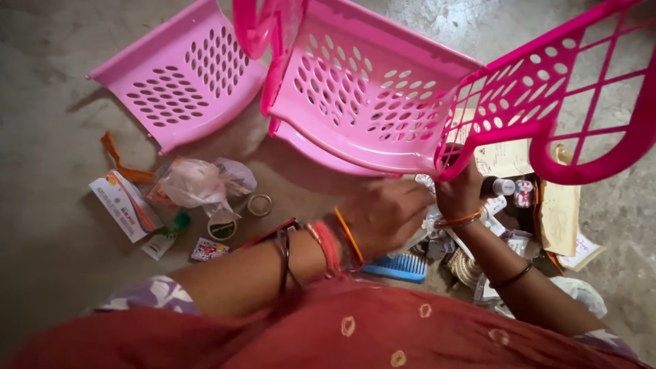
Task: The person assembles a pink plastic basket by hand, snapping together the side panels, base, and handle. They align the perforated panels and press the edges until they lock into place, completing the basket structure.
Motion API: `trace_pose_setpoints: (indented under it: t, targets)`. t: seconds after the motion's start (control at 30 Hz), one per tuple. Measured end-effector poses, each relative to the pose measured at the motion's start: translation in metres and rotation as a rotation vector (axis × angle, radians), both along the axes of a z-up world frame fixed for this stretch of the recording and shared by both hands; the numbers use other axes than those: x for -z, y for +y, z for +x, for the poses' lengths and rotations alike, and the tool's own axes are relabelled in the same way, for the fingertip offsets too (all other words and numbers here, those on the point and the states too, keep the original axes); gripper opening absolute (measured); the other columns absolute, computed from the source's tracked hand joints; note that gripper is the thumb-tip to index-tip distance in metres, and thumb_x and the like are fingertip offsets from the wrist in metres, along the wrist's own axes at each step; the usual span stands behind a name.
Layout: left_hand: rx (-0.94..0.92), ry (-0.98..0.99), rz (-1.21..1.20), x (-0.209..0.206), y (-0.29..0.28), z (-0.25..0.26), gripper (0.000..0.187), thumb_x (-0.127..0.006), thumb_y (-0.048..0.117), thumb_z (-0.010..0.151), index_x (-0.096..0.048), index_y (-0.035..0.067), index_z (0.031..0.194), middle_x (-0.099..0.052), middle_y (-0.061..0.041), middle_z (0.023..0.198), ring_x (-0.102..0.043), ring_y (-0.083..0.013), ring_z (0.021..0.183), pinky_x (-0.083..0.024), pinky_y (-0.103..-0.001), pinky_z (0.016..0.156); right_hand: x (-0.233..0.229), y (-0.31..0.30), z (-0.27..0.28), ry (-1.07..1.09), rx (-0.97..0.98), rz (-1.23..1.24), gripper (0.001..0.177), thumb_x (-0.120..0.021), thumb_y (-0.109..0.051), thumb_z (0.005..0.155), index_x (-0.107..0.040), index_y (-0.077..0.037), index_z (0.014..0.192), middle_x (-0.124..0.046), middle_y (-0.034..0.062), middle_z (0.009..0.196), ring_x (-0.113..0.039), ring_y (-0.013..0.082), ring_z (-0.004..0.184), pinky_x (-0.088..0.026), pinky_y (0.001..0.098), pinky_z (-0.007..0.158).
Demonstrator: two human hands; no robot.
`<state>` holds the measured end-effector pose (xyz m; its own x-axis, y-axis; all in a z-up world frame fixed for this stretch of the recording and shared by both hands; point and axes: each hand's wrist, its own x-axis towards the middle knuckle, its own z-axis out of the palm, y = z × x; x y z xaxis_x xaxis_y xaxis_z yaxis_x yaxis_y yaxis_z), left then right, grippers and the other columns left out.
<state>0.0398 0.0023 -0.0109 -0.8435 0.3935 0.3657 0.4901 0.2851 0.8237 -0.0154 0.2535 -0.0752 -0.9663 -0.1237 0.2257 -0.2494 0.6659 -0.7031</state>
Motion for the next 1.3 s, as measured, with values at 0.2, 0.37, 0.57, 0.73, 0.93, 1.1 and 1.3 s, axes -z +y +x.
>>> trace_pose_setpoints:
  t: [0.2, 0.37, 0.57, 0.73, 0.93, 1.1, 1.3]
  targets:
    - [-0.115, 0.248, -0.513, -0.025, 0.011, -0.065, 0.044, -0.069, 0.021, 0.074, -0.065, 0.003, 0.114, -0.062, -0.014, 0.117, -0.061, -0.0271, 0.111, -0.05, -0.045, 0.088, -0.011, -0.011, -0.005, 0.041, -0.014, 0.034, 0.044, -0.084, -0.013, 0.092, -0.059, 0.001, 0.126, -0.073, 0.0136, 0.104, -0.074, 0.0224, 0.095, -0.058, 0.0336, 0.08]
    - [-0.187, 0.225, -0.709, -0.008, 0.043, -0.075, 0.034, -0.06, 0.015, 0.09, -0.063, 0.003, 0.122, -0.054, -0.017, 0.134, -0.05, -0.0336, 0.132, -0.044, -0.057, 0.1, -0.009, -0.009, -0.007, 0.13, 0.024, 0.155, 0.032, -0.076, -0.009, 0.092, -0.064, -0.001, 0.12, -0.072, 0.0173, 0.094, -0.075, 0.0313, 0.087, -0.058, 0.0389, 0.076]
    - [-0.138, 0.219, -0.781, 0.008, 0.054, -0.075, 0.04, -0.056, 0.017, 0.09, -0.06, 0.0, 0.125, -0.052, -0.022, 0.138, -0.047, -0.043, 0.133, -0.042, -0.063, 0.1, -0.01, -0.006, -0.012, 0.135, -0.002, 0.169, 0.021, -0.076, -0.013, 0.098, -0.066, -0.001, 0.112, -0.071, 0.0197, 0.09, -0.074, 0.0353, 0.084, -0.057, 0.0411, 0.071]
    - [-0.184, 0.307, -0.712, 0.007, 0.048, -0.071, 0.031, -0.06, 0.014, 0.084, -0.068, 0.0, 0.11, -0.061, -0.023, 0.128, -0.057, -0.0417, 0.125, -0.046, -0.061, 0.097, -0.012, -0.005, -0.014, 0.104, -0.011, 0.105, 0.02, -0.075, -0.011, 0.095, -0.067, 0.0, 0.111, -0.073, 0.0178, 0.087, -0.077, 0.0296, 0.084, -0.058, 0.0383, 0.072]
    - [-0.189, 0.455, -0.534, 0.006, 0.037, -0.068, 0.01, -0.066, 0.005, 0.076, -0.07, -0.002, 0.081, -0.068, -0.022, 0.098, -0.069, -0.0366, 0.1, -0.059, -0.044, 0.076, -0.009, 0.0, -0.019, 0.137, -0.038, 0.181, 0.023, -0.077, -0.009, 0.091, -0.069, 0.0, 0.11, -0.073, 0.0167, 0.087, -0.076, 0.0303, 0.081, -0.058, 0.0386, 0.07]
    - [-0.144, 0.475, -0.475, 0.009, 0.036, -0.072, 0.005, -0.067, 0.005, 0.075, -0.068, 0.0, 0.075, -0.068, -0.022, 0.09, -0.071, -0.0333, 0.094, -0.06, -0.042, 0.067, -0.004, 0.0, -0.021, 0.16, -0.03, 0.272, 0.018, -0.076, -0.009, 0.091, -0.07, 0.0, 0.106, -0.071, 0.0163, 0.082, -0.074, 0.0329, 0.077, -0.057, 0.0402, 0.067]
    - [-0.091, 0.404, -0.457, 0.012, 0.039, -0.077, 0.005, -0.066, 0.003, 0.076, -0.069, -0.001, 0.078, -0.069, -0.023, 0.09, -0.072, -0.0341, 0.084, -0.062, -0.042, 0.065, -0.014, -0.005, -0.025, 0.179, -0.108, 0.294, 0.013, -0.075, -0.009, 0.093, -0.07, -0.002, 0.103, -0.069, 0.0176, 0.08, -0.072, 0.0346, 0.074, -0.056, 0.0409, 0.064]
